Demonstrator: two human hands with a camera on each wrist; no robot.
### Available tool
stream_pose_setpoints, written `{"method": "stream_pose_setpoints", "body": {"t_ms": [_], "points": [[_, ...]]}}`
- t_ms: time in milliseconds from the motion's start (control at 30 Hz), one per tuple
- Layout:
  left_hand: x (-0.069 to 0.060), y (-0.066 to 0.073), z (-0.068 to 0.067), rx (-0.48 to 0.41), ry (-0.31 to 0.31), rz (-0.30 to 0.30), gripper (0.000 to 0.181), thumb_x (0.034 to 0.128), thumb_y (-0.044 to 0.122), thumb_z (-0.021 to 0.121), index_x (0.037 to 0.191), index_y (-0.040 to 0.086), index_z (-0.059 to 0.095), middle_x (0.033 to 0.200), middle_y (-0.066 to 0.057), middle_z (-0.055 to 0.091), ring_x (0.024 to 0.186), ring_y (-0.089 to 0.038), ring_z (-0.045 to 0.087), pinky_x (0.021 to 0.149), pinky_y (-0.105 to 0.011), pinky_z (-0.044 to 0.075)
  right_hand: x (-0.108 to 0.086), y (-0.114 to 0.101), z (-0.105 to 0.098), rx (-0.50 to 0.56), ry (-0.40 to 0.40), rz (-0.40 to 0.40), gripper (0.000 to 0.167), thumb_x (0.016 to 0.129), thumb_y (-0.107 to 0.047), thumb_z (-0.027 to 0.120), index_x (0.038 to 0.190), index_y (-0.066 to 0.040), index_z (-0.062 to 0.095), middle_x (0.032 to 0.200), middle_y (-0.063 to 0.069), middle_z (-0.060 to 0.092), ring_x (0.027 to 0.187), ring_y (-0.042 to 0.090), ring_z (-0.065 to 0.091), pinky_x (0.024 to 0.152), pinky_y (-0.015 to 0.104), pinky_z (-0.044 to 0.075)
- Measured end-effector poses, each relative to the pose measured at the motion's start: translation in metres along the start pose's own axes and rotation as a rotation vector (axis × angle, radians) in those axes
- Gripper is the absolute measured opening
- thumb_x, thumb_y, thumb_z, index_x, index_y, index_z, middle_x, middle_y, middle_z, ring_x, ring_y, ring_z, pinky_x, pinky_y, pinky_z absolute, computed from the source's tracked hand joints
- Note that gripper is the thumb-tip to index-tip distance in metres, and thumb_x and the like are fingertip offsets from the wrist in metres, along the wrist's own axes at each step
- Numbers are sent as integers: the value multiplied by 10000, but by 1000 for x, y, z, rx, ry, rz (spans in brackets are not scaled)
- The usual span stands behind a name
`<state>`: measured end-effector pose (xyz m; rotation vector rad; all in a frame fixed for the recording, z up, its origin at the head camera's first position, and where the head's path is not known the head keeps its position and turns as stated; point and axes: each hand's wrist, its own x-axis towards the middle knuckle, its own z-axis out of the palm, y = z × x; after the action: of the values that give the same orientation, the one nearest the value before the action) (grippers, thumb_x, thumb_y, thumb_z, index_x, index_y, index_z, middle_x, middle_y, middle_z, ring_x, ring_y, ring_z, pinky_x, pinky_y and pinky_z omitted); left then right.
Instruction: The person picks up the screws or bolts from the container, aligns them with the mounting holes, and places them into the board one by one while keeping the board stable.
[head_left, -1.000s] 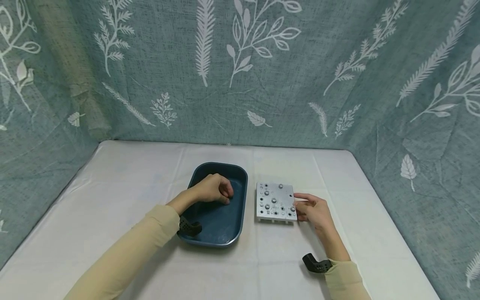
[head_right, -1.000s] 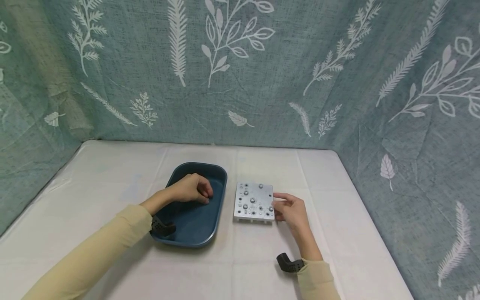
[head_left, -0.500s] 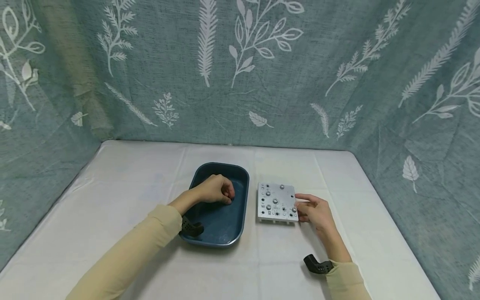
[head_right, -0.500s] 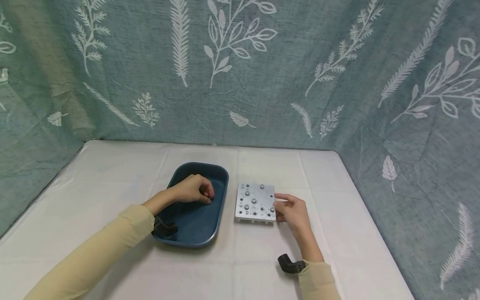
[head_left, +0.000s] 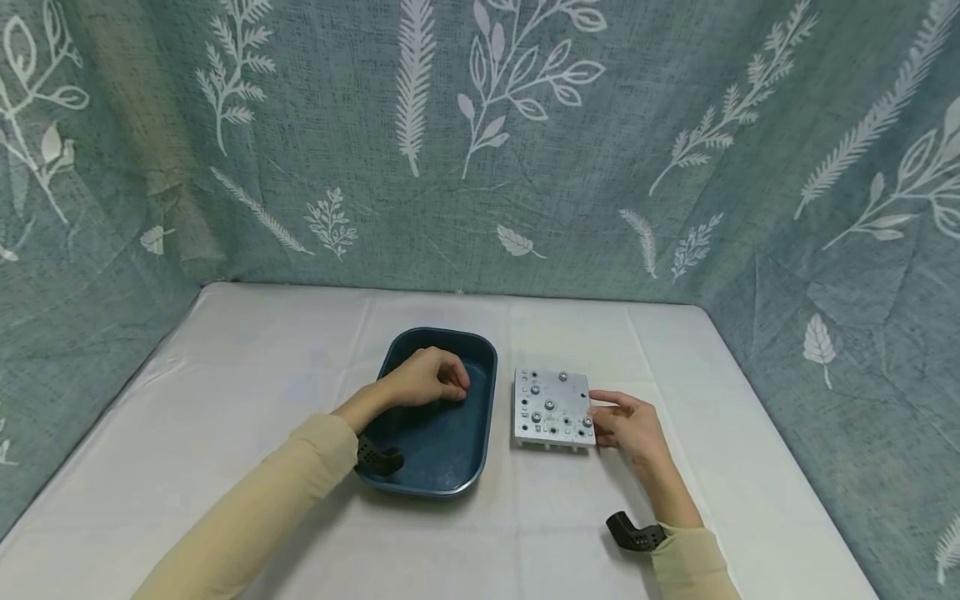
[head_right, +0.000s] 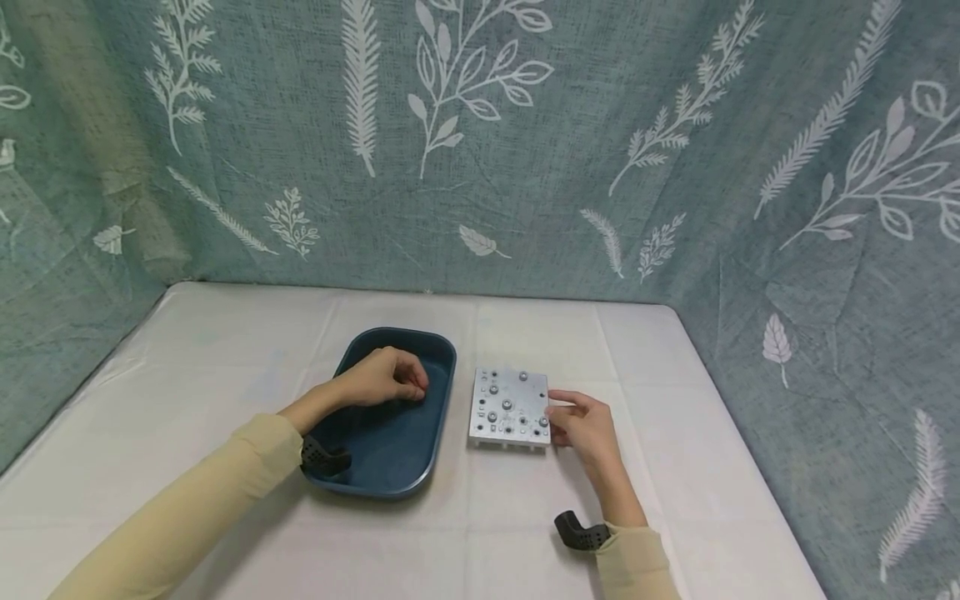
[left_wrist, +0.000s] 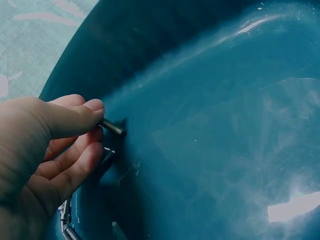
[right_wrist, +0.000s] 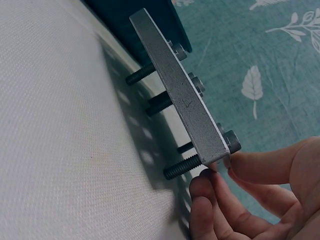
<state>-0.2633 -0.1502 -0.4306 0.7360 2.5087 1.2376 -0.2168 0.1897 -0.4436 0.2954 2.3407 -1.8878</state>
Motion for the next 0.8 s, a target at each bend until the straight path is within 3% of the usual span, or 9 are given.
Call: {"method": "stream_pose_setpoints", "body": {"t_ms": [267, 433, 633, 800], "points": [[-1, 2, -1, 31, 25, 13, 60, 872, 52, 750, 890, 87, 705, 858, 35, 689, 790, -102, 660, 690, -283, 538, 0, -1, 0, -5, 0, 2, 325, 895, 3, 677, 1216, 45, 647, 885, 110, 697, 701, 192, 666, 580, 292, 552], [-3, 3, -3, 31, 74, 37, 38, 891, 95, 737, 923, 83, 720, 872, 61, 693, 818, -100, 665, 728, -296, 542, -1, -1, -1, -1, 4, 4, 326, 894, 5, 676, 1215, 51, 645, 885, 111, 696, 698, 191, 662, 571, 288, 549], [-4, 7, -12, -24, 170, 88, 58, 914, 94, 712, 967, 70, 713, 908, 30, 701, 844, -136, 658, 808, -353, 531, -1, -1, 0, 7, 0, -4, 332, 890, 14, 673, 1217, 59, 641, 880, 113, 694, 695, 194, 663, 570, 292, 553], [-2, 19, -17, -102, 186, 120, 123, 953, 110, 669, 1040, 26, 693, 978, -50, 696, 883, -169, 645, 808, -363, 522, -1, -3, 1, 7, 4, 3, 325, 895, 11, 674, 1215, 56, 643, 884, 115, 698, 697, 196, 666, 573, 290, 552]]}}
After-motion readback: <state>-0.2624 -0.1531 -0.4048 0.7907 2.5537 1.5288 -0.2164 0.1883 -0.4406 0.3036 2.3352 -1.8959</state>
